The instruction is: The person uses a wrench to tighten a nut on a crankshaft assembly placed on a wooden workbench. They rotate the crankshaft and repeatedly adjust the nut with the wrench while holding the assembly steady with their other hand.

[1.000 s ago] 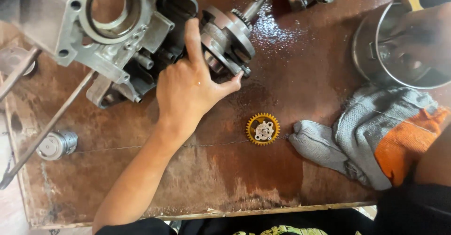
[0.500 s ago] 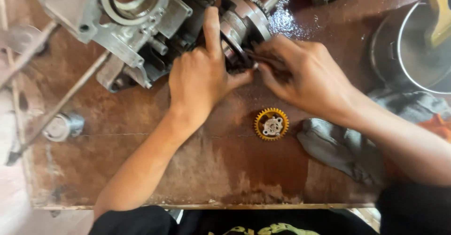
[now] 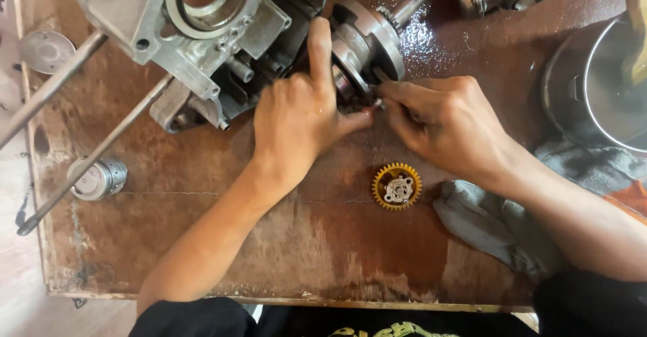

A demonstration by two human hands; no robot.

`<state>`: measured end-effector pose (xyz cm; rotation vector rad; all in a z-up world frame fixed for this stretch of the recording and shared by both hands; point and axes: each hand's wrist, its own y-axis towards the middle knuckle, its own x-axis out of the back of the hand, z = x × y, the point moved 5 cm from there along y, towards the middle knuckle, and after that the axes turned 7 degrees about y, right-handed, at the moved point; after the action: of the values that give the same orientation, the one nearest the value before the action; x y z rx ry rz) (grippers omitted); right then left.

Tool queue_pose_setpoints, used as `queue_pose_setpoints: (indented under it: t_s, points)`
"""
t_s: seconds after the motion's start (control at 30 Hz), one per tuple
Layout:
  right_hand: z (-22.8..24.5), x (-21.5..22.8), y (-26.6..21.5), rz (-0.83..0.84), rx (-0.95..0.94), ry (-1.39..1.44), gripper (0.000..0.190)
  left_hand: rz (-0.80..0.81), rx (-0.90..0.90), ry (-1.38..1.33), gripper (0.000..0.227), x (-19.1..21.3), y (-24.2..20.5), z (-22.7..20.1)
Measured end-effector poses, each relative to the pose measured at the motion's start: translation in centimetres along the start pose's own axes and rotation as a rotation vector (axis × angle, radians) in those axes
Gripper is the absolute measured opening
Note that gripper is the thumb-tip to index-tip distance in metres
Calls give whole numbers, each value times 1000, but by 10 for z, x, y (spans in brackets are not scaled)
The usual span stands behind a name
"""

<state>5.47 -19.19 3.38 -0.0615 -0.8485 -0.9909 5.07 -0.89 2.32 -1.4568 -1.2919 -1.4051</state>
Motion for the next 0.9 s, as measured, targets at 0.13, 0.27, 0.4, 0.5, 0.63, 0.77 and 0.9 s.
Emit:
queue_pose_setpoints:
  t_s: [0.13, 0.27, 0.4, 0.5, 0.63, 0.77, 0.9]
  points:
    - [-1, -5, -4, -60, 100, -73, 27, 20, -2, 31, 140, -3, -2, 0]
    - [-4, 0, -2, 13, 80, -55, 29, 8, 13, 1, 136, 0, 1, 3]
    - [-7, -4, -5, -59, 79, -34, 29, 15, -6, -5, 135, -3, -2, 1]
    - [-8, 1, -3, -28, 80, -36, 32, -19, -24, 1, 135, 0, 1, -2]
    - [2, 2, -5, 53, 199, -209, 30, 110, 1, -52, 133, -5, -2, -3]
    - [3, -4, -9, -46, 267, -259, 28, 1, -49, 3, 137, -2, -1, 0]
    - [8, 1, -5, 15, 180, -243, 26, 57, 4, -12, 137, -4, 0, 3]
